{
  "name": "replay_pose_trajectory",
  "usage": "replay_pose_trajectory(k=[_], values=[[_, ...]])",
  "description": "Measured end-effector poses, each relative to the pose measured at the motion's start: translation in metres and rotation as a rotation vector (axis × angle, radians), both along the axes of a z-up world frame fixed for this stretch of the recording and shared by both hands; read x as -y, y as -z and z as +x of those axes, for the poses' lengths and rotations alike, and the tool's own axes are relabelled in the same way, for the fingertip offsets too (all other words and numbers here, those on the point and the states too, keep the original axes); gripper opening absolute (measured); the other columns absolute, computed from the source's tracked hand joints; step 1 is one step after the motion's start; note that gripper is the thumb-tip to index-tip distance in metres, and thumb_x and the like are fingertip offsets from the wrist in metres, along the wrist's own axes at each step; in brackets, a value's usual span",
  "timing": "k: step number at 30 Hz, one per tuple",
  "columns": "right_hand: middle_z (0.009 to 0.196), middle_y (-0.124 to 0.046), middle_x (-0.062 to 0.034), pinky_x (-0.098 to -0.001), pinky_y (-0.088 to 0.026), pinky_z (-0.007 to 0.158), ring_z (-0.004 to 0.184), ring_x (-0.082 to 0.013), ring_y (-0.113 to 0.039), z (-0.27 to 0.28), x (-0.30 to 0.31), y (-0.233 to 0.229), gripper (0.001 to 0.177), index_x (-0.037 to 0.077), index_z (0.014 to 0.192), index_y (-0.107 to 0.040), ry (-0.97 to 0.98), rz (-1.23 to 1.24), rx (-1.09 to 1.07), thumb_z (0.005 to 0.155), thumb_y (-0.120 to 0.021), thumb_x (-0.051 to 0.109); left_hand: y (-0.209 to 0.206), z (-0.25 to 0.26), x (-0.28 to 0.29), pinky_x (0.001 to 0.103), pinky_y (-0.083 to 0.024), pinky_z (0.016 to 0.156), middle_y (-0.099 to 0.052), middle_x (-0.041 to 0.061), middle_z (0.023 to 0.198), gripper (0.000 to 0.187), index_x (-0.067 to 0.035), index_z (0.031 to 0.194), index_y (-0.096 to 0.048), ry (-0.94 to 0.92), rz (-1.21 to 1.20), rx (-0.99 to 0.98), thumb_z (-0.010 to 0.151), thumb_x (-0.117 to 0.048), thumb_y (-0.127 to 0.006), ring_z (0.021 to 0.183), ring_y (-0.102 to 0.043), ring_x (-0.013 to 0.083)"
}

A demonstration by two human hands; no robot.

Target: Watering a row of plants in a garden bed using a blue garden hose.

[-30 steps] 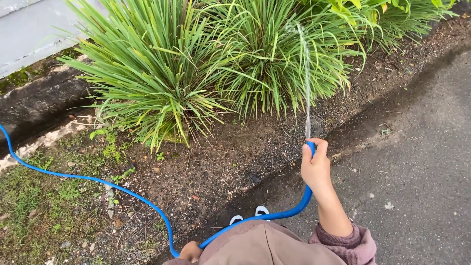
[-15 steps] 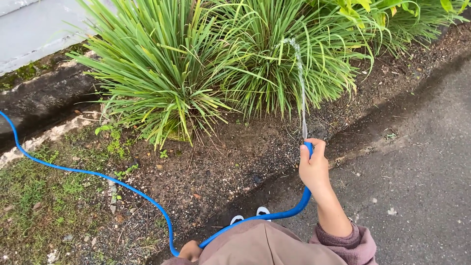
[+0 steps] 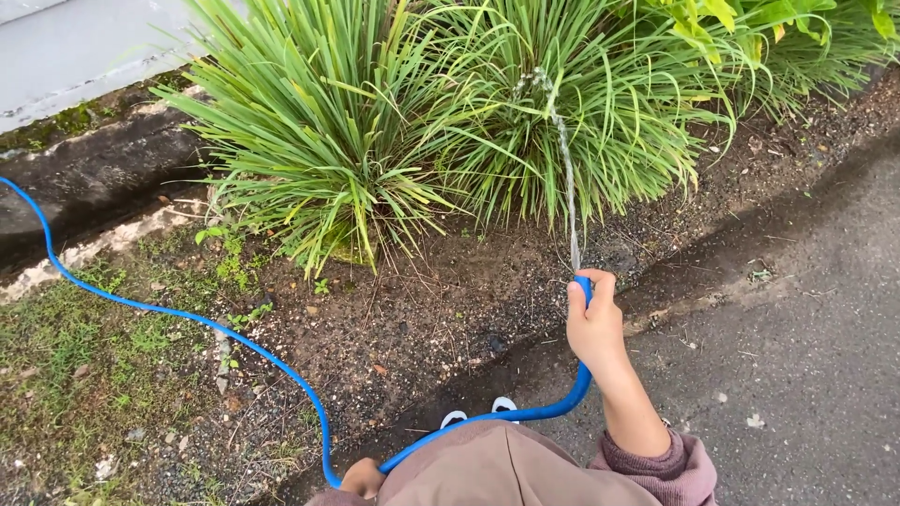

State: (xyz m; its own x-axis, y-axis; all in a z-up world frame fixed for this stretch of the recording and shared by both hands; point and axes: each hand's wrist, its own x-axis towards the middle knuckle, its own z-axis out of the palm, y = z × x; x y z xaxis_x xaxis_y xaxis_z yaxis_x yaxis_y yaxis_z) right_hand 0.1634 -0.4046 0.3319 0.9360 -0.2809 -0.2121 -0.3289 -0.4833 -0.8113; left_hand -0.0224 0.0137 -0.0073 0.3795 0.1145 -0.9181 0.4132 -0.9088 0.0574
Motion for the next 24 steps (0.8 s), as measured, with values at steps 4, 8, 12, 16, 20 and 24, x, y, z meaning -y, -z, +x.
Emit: replay_pose_trajectory(k=[4,8,12,16,20,24], values=[[0.071,-0.057,-0.0072,-0.0406,-0.036,0.054,0.051,-0.0233,-0.048,-0.003,-0.007,0.007,0.031,0.016,0.133,-0.041,-0.060,-0.010,0.017,0.107,-0.042,0.032,-0.002,-0.003,-0.002,0.038,-0.053,0.079,-0.074,0.005,0.093,0.021,-0.017,0.087,-0.074,-0.016,-0.005,-0.021,0.076,-0.026,-0.059,0.089,-0.069,0.0241],[0.064,-0.049,-0.0034,-0.0381,-0.035,0.053,0.051,-0.0196,-0.044,-0.007,-0.022,0.007,0.032,0.015,0.132,-0.044,-0.151,-0.003,-0.015,0.106,-0.042,0.033,-0.002,-0.006,-0.004,0.037,-0.050,0.073,-0.070,0.005,0.084,0.014,-0.017,0.080,-0.071,-0.054,-0.002,-0.049,0.077,-0.025,-0.060,0.081,-0.066,0.0217],[0.064,-0.054,-0.0067,-0.0388,-0.036,0.053,0.050,-0.0220,-0.047,-0.007,-0.034,0.010,0.031,0.016,0.131,-0.044,-0.271,0.002,-0.050,0.106,-0.043,0.034,-0.003,-0.011,-0.004,0.038,-0.049,0.073,-0.069,0.007,0.082,0.016,-0.014,0.077,-0.069,-0.075,0.014,-0.068,0.082,-0.025,-0.057,0.078,-0.064,0.0226],[0.063,-0.054,-0.0066,-0.0385,-0.034,0.051,0.048,-0.0218,-0.047,-0.006,-0.047,0.010,0.033,0.015,0.132,-0.044,-0.362,-0.016,-0.051,0.106,-0.043,0.035,-0.014,-0.022,-0.004,0.039,-0.050,0.076,-0.072,0.007,0.090,0.020,-0.014,0.084,-0.070,-0.150,0.039,-0.054,0.081,-0.032,-0.062,0.087,-0.068,0.0246],[0.067,-0.055,-0.0063,-0.0386,-0.037,0.055,0.053,-0.0215,-0.049,-0.004,-0.059,0.006,0.033,0.017,0.133,-0.044,-0.398,-0.037,-0.091,0.106,-0.043,0.035,-0.020,-0.031,-0.004,0.040,-0.053,0.079,-0.074,0.007,0.093,0.022,-0.014,0.088,-0.074,-0.156,0.017,-0.040,0.080,-0.027,-0.058,0.088,-0.070,0.0248],[0.070,-0.057,-0.0058,-0.0377,-0.038,0.054,0.053,-0.0209,-0.051,-0.004,-0.066,0.003,0.034,0.016,0.135,-0.043,-0.417,-0.044,-0.082,0.106,-0.042,0.034,-0.015,-0.041,-0.005,0.041,-0.051,0.075,-0.072,0.009,0.091,0.018,-0.014,0.084,-0.071,-0.135,0.006,-0.009,0.079,-0.025,-0.057,0.086,-0.068,0.0268]])
